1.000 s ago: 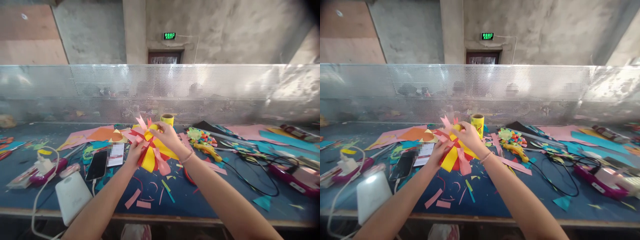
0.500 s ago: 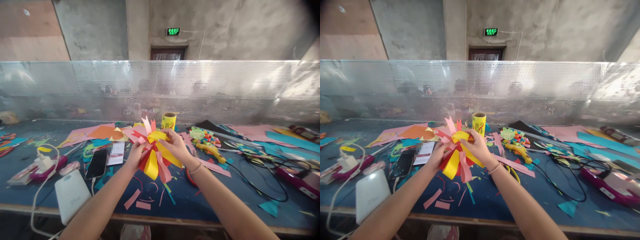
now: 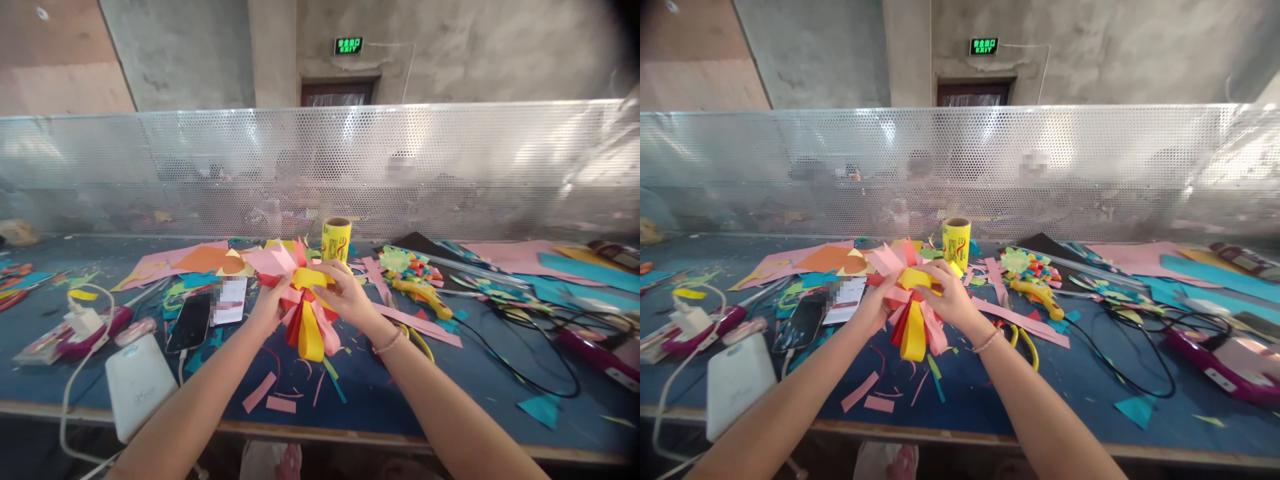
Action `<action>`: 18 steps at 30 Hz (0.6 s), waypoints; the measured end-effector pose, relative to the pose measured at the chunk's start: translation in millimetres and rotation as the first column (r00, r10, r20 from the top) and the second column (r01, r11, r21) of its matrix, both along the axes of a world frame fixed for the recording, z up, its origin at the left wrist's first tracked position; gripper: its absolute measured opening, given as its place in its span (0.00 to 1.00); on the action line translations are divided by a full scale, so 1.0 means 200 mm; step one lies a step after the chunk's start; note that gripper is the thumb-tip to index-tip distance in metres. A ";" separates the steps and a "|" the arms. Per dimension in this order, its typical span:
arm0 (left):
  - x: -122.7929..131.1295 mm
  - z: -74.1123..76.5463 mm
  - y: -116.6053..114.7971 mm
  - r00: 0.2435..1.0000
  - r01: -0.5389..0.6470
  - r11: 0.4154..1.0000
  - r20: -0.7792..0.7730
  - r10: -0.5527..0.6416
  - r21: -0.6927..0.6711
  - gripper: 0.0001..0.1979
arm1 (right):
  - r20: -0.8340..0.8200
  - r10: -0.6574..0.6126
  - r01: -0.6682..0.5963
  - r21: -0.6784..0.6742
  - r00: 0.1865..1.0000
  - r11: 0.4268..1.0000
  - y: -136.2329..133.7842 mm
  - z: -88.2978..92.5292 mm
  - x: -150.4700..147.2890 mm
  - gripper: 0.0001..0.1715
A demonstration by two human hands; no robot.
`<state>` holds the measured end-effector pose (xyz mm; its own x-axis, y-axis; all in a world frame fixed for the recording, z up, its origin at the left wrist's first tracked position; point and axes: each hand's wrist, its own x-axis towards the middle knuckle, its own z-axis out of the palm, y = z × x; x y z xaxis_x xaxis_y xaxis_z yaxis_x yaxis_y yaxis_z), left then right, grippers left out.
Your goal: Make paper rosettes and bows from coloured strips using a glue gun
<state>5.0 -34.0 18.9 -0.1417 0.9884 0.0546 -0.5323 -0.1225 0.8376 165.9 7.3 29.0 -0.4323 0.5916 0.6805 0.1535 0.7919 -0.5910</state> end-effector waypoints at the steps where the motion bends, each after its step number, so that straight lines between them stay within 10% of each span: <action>1: 0.00 0.00 0.00 1.000 0.017 1.000 -0.011 -0.017 0.001 0.23 | -0.006 0.000 0.000 0.009 1.000 1.000 0.00 -0.01 0.00 0.17; 18: -0.01 0.01 0.01 0.990 -0.067 0.991 0.114 0.081 -0.117 0.11 | 0.024 0.192 -0.193 0.056 0.981 0.980 -0.02 -0.02 0.01 0.16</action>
<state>3.1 -31.6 19.9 -0.2135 0.9738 -0.0778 -0.6216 -0.0740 0.7798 167.6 4.0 24.7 -0.5467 0.4566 0.7019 0.0055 0.8402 -0.5423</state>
